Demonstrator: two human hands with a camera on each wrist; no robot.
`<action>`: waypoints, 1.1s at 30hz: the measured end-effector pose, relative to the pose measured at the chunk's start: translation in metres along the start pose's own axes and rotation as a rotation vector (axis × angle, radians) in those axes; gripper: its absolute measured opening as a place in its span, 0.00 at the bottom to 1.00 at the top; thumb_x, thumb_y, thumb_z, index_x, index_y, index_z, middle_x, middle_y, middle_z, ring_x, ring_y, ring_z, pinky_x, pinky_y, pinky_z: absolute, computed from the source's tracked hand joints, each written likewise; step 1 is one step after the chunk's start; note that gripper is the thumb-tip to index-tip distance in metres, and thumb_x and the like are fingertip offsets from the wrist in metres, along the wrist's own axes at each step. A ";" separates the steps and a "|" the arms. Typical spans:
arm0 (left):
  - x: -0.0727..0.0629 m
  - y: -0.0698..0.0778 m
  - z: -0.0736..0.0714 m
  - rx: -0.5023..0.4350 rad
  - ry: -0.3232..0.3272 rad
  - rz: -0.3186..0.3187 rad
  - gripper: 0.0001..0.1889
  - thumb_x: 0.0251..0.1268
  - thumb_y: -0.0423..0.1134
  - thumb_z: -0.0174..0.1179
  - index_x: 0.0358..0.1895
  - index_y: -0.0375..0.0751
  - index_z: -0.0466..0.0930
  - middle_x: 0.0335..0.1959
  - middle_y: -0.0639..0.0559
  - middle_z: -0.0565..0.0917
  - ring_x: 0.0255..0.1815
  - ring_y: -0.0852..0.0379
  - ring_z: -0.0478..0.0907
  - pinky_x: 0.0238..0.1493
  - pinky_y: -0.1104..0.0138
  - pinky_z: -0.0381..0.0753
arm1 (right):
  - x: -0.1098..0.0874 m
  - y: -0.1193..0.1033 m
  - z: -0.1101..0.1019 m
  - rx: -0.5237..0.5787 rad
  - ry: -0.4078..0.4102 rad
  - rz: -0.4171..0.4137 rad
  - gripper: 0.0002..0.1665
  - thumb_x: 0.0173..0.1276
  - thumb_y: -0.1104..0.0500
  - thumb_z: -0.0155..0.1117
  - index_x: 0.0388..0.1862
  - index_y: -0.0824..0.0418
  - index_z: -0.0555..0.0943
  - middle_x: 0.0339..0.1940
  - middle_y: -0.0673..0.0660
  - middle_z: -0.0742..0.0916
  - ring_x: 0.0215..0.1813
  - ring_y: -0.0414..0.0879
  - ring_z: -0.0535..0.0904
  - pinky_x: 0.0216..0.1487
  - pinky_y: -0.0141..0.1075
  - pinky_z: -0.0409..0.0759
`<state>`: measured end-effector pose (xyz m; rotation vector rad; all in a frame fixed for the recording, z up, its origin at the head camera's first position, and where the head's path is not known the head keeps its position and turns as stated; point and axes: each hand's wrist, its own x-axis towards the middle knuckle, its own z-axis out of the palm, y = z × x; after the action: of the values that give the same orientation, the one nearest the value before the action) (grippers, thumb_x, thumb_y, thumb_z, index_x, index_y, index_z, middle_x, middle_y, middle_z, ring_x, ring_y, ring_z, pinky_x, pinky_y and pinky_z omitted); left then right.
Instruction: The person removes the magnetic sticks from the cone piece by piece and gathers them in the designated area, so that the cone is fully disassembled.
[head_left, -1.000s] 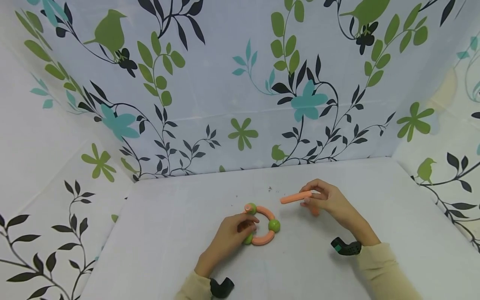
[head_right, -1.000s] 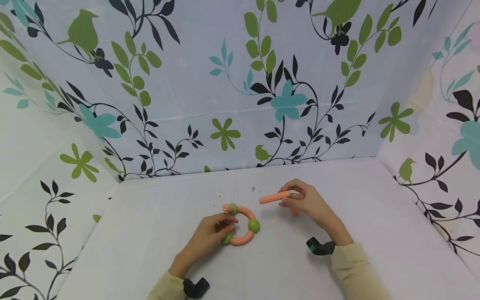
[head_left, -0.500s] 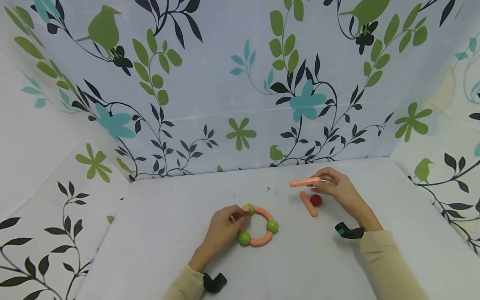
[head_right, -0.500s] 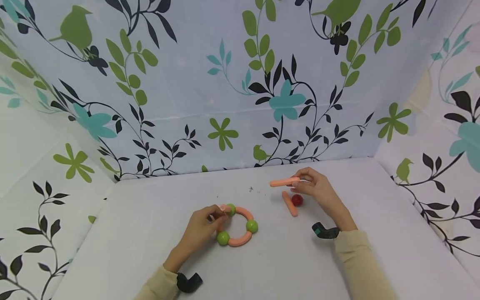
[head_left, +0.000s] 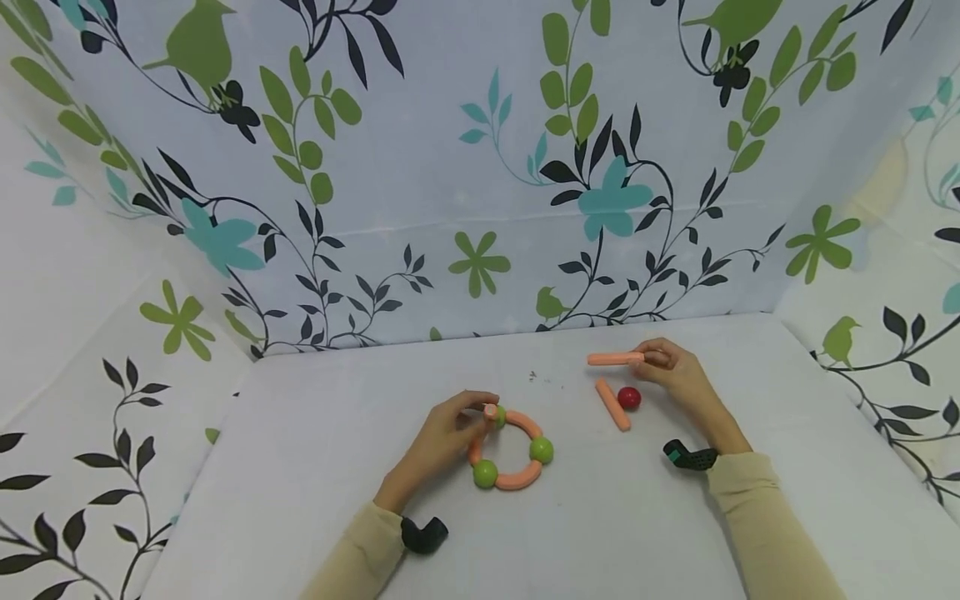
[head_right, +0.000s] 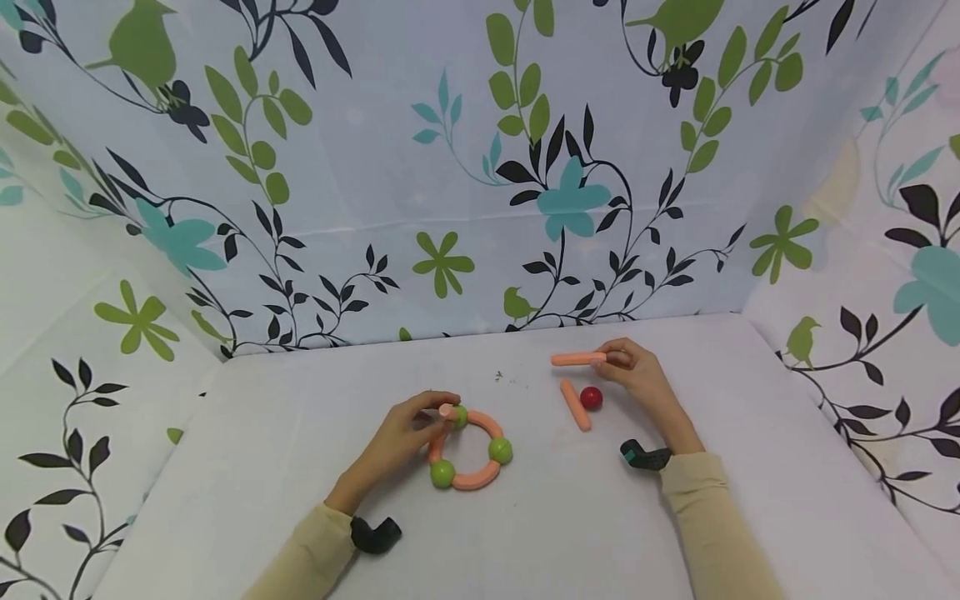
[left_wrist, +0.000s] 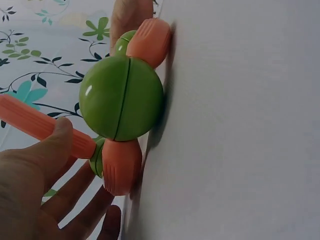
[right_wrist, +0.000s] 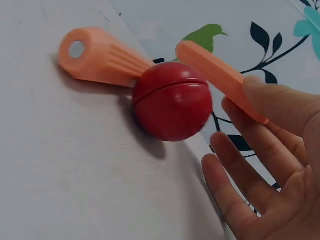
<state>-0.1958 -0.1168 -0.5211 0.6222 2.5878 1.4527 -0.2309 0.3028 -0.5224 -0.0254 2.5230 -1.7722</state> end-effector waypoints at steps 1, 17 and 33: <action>0.001 -0.002 0.001 -0.020 -0.010 -0.011 0.19 0.71 0.45 0.68 0.64 0.61 0.82 0.61 0.60 0.85 0.66 0.56 0.79 0.66 0.53 0.78 | 0.001 0.002 0.000 -0.015 0.008 0.000 0.28 0.74 0.46 0.70 0.63 0.60 0.75 0.50 0.34 0.89 0.50 0.33 0.86 0.59 0.31 0.74; 0.001 -0.024 0.006 -0.055 -0.026 0.046 0.16 0.76 0.49 0.63 0.62 0.66 0.82 0.60 0.66 0.85 0.57 0.63 0.80 0.60 0.66 0.79 | -0.001 0.019 0.011 -0.269 0.052 -0.082 0.25 0.77 0.45 0.65 0.67 0.54 0.80 0.66 0.59 0.85 0.64 0.52 0.80 0.62 0.30 0.78; 0.001 -0.027 0.006 0.027 -0.038 0.109 0.13 0.73 0.46 0.66 0.56 0.68 0.83 0.56 0.68 0.83 0.56 0.62 0.77 0.62 0.63 0.76 | 0.000 0.013 0.018 -0.400 0.071 -0.140 0.19 0.78 0.62 0.61 0.65 0.56 0.83 0.62 0.62 0.86 0.56 0.55 0.78 0.57 0.46 0.81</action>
<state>-0.2031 -0.1236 -0.5470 0.7981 2.5857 1.4244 -0.2297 0.2900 -0.5407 -0.1624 2.9496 -1.2950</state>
